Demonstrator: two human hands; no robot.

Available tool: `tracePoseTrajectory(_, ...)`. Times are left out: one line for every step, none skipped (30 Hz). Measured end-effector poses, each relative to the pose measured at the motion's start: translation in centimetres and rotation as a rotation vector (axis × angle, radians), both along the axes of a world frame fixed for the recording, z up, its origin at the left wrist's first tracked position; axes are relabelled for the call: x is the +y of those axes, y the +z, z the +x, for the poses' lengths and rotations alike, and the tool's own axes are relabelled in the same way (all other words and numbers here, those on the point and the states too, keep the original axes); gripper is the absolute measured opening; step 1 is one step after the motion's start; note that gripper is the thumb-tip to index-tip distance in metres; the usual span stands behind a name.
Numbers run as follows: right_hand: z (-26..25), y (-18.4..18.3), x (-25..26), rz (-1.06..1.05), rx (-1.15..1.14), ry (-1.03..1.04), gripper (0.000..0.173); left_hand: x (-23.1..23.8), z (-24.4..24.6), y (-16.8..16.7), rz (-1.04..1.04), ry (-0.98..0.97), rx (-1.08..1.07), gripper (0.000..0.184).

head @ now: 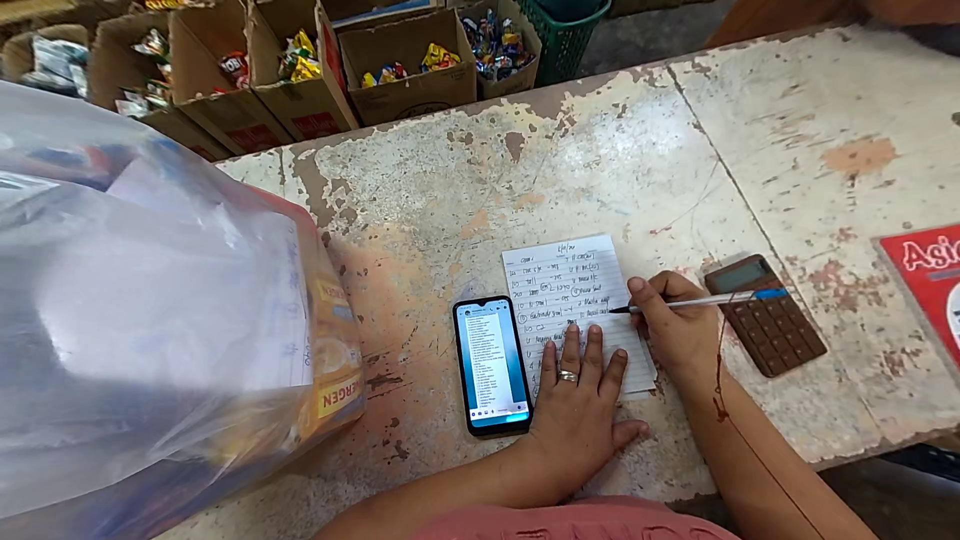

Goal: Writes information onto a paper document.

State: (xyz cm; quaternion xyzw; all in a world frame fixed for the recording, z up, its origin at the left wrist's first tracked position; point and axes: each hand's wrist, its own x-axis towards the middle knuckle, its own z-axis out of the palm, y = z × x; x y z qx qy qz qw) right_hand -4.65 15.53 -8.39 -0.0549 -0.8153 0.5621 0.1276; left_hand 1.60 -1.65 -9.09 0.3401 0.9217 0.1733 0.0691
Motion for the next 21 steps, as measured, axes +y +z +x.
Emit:
tracePoseTrajectory(0.01,0.02,0.0,-0.001,0.002,0.002,0.027,0.0,0.01,0.01,-0.003,-0.001,0.0,0.082)
tracePoseTrajectory(0.01,0.04,-0.02,-0.002,0.005,0.004,0.027,0.0,0.01,0.02,-0.006,-0.002,-0.004,0.082)
tracePoseTrajectory(0.0,0.04,-0.04,-0.003,0.007,0.006,0.028,0.02,0.01,0.03,-0.006,-0.001,-0.009,0.082)
tracePoseTrajectory(0.0,0.03,-0.04,-0.001,0.007,0.006,0.028,0.02,0.01,0.03,-0.004,0.001,-0.005,0.082)
tracePoseTrajectory(0.01,0.02,-0.02,0.004,0.006,0.004,0.028,0.01,0.01,0.03,-0.002,0.002,-0.001,0.082)
tracePoseTrajectory(0.01,0.02,-0.01,0.008,0.005,0.003,0.028,0.03,0.02,-0.01,0.001,0.003,0.004,0.082)
tracePoseTrajectory(0.03,0.05,0.0,0.01,0.004,0.002,0.028,0.04,0.04,-0.05,0.001,0.002,0.006,0.082)
tracePoseTrajectory(0.04,0.09,0.0,0.014,0.002,0.001,0.028,0.04,0.04,-0.03,-0.002,0.0,0.002,0.082)
tracePoseTrajectory(0.05,0.08,-0.01,0.017,0.004,0.0,0.028,0.03,0.03,0.02,-0.004,-0.003,-0.009,0.082)
tracePoseTrajectory(0.04,0.06,-0.01,0.018,0.008,0.001,0.027,0.01,0.0,0.1,-0.004,-0.004,-0.021,0.082)
tracePoseTrajectory(0.03,0.02,0.01,0.015,0.012,0.004,0.027,0.0,-0.03,0.15,-0.002,-0.005,-0.029,0.083)
tracePoseTrajectory(0.05,0.01,0.02,0.01,0.013,0.006,0.026,0.0,-0.04,0.16,-0.001,-0.005,-0.031,0.082)
tracePoseTrajectory(0.09,0.03,0.03,0.008,0.012,0.007,0.026,0.01,-0.04,0.15,-0.001,-0.006,-0.03,0.082)
tracePoseTrajectory(0.12,0.05,0.04,0.008,0.01,0.007,0.026,0.01,-0.06,0.2,-0.006,-0.009,-0.034,0.082)
tracePoseTrajectory(0.13,0.08,0.05,0.009,0.007,0.009,0.026,0.02,-0.08,0.27,-0.012,-0.011,-0.036,0.082)
tracePoseTrajectory(0.13,0.1,0.06,0.011,0.006,0.01,0.026,0.01,-0.07,0.29,-0.013,-0.011,-0.035,0.083)
tracePoseTrajectory(0.13,0.1,0.06,0.013,0.003,0.012,0.026,0.0,-0.05,0.25,-0.009,-0.008,-0.03,0.083)
tracePoseTrajectory(0.11,0.08,0.04,0.013,0.004,0.013,0.027,0.0,-0.04,0.16,-0.003,-0.004,-0.023,0.083)
tracePoseTrajectory(0.08,0.05,0.02,0.011,0.008,0.013,0.027,0.0,-0.05,0.12,-0.001,-0.003,-0.02,0.083)
tracePoseTrajectory(0.03,-0.05,0.02,0.007,0.02,0.014,0.026,-0.01,-0.06,0.13,-0.003,-0.004,-0.023,0.083)
tracePoseTrajectory(-0.03,-0.21,0.04,-0.004,0.04,0.017,0.025,0.0,-0.05,0.13,-0.002,-0.004,-0.022,0.082)
